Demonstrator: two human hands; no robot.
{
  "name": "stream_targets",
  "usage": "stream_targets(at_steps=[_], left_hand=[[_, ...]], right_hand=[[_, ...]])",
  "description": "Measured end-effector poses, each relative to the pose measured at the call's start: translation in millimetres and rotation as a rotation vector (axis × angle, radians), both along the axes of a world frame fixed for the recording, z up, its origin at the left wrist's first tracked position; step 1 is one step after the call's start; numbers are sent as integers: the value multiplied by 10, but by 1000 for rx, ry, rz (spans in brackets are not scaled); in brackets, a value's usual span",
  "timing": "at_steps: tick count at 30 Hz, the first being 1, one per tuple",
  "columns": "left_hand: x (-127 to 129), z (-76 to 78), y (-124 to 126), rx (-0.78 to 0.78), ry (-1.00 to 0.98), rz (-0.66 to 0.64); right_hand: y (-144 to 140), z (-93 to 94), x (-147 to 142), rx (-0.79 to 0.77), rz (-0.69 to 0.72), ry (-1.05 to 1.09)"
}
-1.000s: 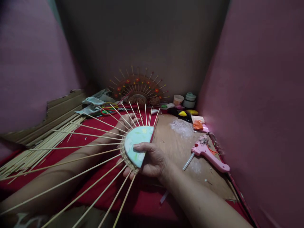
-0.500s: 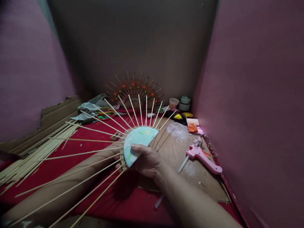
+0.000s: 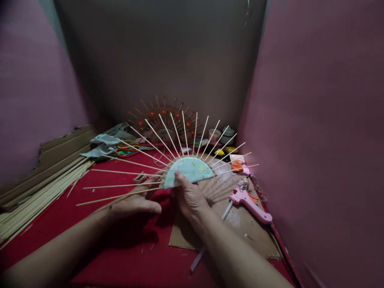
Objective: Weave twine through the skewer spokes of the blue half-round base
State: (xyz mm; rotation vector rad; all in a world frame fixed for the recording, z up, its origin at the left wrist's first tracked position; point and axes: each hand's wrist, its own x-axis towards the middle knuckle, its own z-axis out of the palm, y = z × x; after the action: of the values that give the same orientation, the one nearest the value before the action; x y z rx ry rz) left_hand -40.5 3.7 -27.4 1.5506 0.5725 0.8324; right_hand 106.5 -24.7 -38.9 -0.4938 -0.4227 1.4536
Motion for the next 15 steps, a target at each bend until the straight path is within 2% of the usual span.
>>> stream_targets(at_steps=[3,5,8,13,15], left_hand=[[154,-67,-24,-57,-48,83],[217,-73,-7,-174,-159,97],[181,-28,91,-316,-342,81],[42,29,203,-381,-495,117],[71,28,152,-392,-531,109]], right_hand=[[-5,-24,-8,8,-27,-74],[-9,-19,16,24,43,-89],[16,22,102,46,184,-68],[69,43,115,58,31,-135],[36,26,20,54,42,-177]])
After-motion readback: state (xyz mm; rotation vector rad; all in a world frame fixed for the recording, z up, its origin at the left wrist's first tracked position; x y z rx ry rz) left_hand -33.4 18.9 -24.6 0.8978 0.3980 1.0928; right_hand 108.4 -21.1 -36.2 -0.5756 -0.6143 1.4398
